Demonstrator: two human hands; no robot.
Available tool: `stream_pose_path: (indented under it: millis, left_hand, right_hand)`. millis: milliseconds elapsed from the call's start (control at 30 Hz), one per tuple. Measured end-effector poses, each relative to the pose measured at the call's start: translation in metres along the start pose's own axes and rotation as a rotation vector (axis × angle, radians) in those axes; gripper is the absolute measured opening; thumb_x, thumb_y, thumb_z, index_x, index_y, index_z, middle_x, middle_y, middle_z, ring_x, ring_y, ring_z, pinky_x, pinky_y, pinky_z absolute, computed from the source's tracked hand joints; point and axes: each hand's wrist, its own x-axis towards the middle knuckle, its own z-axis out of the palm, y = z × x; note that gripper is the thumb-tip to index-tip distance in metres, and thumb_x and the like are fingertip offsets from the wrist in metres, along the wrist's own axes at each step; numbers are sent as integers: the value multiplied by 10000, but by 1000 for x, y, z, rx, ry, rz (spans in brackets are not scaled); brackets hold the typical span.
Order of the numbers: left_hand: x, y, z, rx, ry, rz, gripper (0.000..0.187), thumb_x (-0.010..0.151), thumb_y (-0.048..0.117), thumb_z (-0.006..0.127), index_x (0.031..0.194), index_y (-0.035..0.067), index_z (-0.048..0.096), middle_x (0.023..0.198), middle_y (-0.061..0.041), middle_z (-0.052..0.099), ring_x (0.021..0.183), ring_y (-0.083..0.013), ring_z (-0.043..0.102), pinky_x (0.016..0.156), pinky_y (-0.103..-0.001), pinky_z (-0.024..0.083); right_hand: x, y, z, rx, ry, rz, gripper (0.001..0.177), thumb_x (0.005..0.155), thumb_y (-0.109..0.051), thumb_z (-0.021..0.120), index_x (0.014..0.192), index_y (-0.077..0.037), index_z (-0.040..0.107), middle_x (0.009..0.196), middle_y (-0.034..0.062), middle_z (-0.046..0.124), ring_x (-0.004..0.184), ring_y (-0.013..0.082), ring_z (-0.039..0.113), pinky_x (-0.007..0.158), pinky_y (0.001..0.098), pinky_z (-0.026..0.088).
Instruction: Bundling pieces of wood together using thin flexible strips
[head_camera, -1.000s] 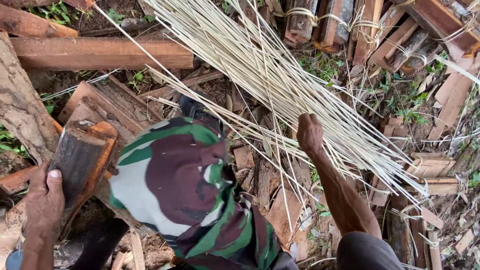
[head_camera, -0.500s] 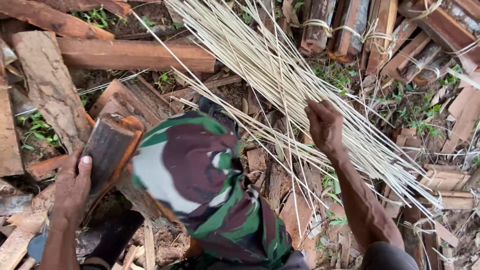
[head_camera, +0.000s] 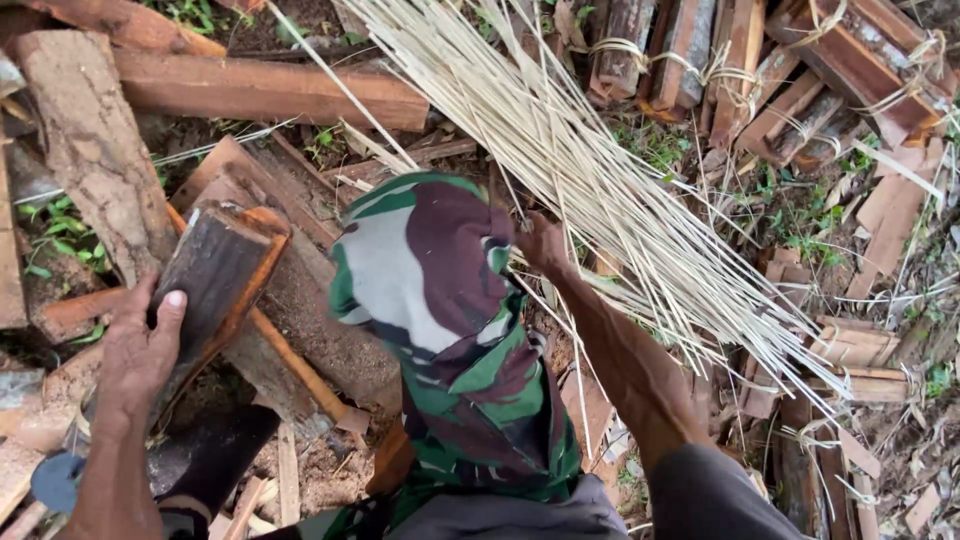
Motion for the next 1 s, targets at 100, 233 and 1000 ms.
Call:
stream_pose_path:
  millis: [100, 233, 1000]
  left_hand:
    - [2, 4, -3, -26, -21, -68, 559, 1069, 212, 563, 1542, -71, 468, 1386, -378, 549, 1208, -481, 552, 974, -521, 445]
    - [15, -19, 2, -107, 51, -188, 564, 1077, 278, 525, 1529, -54, 462, 1360, -307, 592, 1198, -431, 573, 976, -461, 439]
    - [114, 183, -104, -2201, 265, 632, 298, 975, -35, 617, 1266, 19, 655, 1077, -190, 750, 1047, -330, 702, 995, -577, 561]
  right_hand:
    - [-14, -25, -24, 158, 197, -241, 305, 1073, -220, 515, 1268, -66, 690, 657, -60, 499, 476, 57, 346, 375, 237, 249]
    - [-89, -97, -81, -203, 157, -695, 168, 972, -101, 552, 887, 14, 639, 685, 110, 623, 473, 180, 497, 393, 327, 393]
    - [-203, -359, -133, -818, 77, -564, 502, 993, -81, 570, 1484, -189, 585, 823, 165, 828, 296, 206, 542, 236, 297, 404]
